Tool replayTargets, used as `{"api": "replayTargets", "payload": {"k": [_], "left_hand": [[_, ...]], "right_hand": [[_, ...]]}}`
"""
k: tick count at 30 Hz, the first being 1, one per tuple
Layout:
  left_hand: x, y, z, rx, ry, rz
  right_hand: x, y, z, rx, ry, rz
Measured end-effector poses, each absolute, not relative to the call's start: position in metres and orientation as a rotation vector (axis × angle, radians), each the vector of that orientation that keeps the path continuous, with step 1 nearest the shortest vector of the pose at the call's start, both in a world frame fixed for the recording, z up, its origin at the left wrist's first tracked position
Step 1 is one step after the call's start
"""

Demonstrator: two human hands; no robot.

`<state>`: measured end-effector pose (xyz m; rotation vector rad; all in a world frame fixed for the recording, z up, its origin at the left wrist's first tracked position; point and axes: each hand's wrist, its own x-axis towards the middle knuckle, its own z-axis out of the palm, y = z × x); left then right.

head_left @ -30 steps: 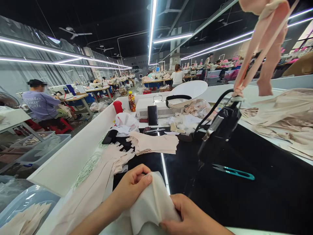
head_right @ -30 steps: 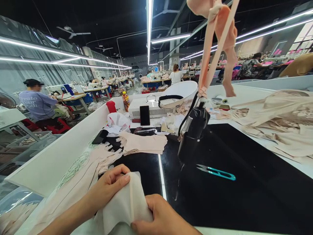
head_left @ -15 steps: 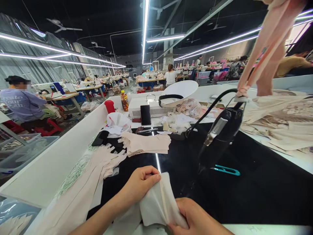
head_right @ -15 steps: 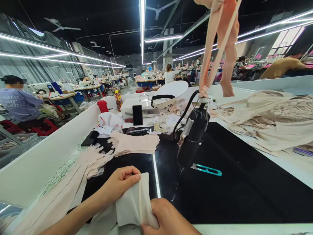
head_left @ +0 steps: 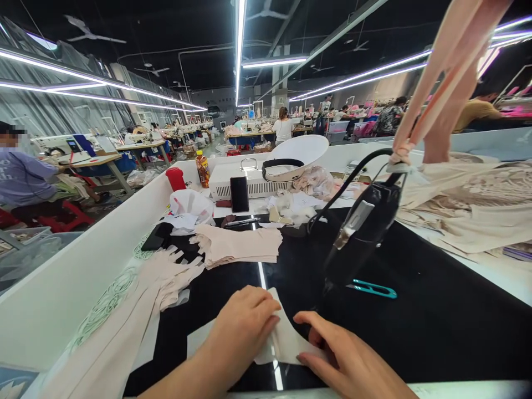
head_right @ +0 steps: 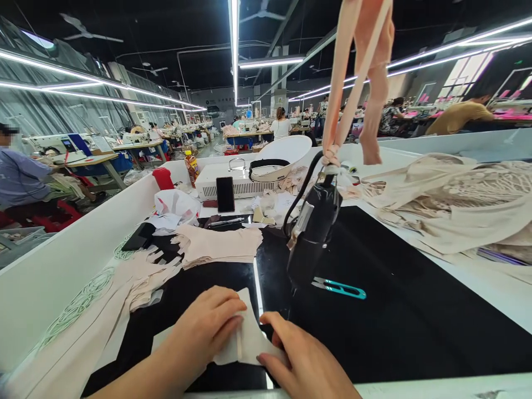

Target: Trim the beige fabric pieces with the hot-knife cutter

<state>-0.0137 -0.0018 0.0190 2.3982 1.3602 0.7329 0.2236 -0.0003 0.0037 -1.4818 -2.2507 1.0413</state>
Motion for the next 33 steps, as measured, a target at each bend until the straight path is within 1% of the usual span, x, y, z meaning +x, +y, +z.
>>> {"api": "replayTargets", "payload": {"k": [3,5,8,10,13,19,22,26,30,33], "left_hand": [[-0.004,-0.011,0.007,2.69,1.265,0.637],[-0.001,-0.015,0.0,2.758,1.264,0.614],[-0.002,-0.018,-0.007,2.828,1.249,0.602],[-0.004,-0.019,-0.007,2.861,1.218,0.644],[-0.005,-0.018,-0.002,2.889,1.206,0.719],[-0.006,-0.008,0.001,2.889,1.309,0.707],[-0.008,-0.006,-0.004,2.917,1.305,0.749],[-0.01,-0.005,-0.01,2.966,1.309,0.849],[-0.009,-0.002,-0.014,3.009,1.313,1.017],[-0.008,0.0,-0.017,3.044,1.332,1.079]], "right_hand": [[0.235,0.002,0.007,-1.488,-2.279,0.978],[0.246,0.007,0.01,-1.516,-2.238,0.965],[0.267,0.021,0.016,-1.653,-2.043,0.894],[0.278,0.032,0.019,-1.648,-1.883,0.804],[0.28,0.049,0.027,-1.474,-1.67,0.72],[0.233,0.068,0.062,-0.935,-1.476,0.812],[0.21,0.07,0.072,-0.858,-1.39,0.785],[0.191,0.072,0.069,-0.842,-1.293,0.706],[0.176,0.073,0.064,-0.649,-1.256,0.811],[0.163,0.075,0.061,-0.562,-1.23,0.909]]}}
